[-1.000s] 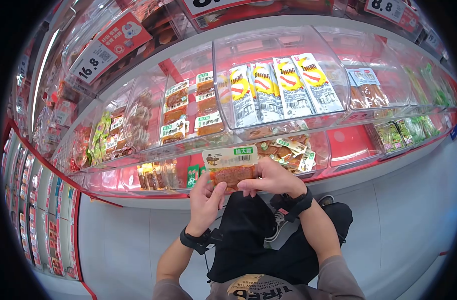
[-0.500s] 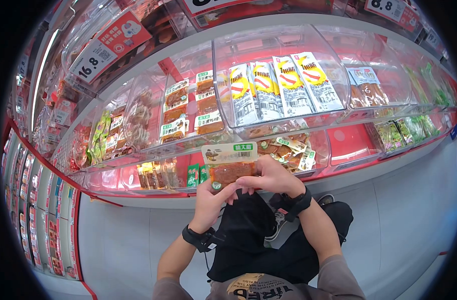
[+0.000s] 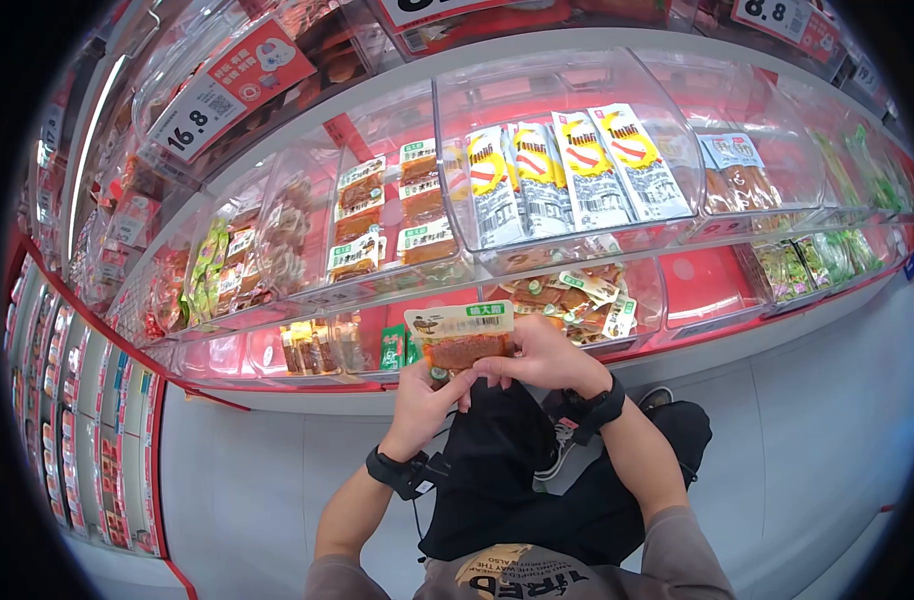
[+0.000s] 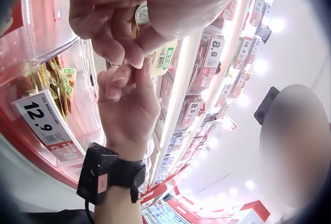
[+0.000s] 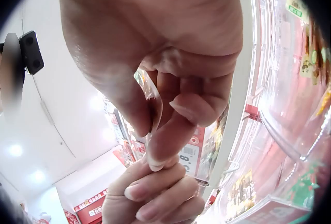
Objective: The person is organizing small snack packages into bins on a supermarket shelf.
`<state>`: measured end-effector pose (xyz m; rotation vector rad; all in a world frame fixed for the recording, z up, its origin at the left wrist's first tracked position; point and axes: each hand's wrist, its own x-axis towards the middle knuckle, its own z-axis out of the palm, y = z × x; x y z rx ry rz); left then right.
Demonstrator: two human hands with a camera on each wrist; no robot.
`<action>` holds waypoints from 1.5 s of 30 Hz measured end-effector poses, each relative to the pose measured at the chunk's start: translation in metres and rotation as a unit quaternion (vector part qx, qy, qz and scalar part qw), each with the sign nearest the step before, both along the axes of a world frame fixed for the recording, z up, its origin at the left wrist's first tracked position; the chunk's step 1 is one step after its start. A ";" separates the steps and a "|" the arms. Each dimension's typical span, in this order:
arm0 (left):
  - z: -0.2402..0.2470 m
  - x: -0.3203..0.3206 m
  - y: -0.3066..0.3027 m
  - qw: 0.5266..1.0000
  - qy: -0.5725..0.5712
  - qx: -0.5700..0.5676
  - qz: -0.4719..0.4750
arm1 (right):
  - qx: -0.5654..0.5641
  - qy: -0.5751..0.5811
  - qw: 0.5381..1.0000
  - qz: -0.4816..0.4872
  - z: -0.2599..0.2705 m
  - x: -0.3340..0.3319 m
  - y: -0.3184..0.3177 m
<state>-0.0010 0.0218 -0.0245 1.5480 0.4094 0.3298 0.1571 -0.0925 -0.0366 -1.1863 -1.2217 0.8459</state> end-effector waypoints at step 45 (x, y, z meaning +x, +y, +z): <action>0.006 -0.023 -0.011 0.976 -0.167 0.057 0.131 | 0.156 -0.234 0.956 -0.086 0.006 -0.036 0.001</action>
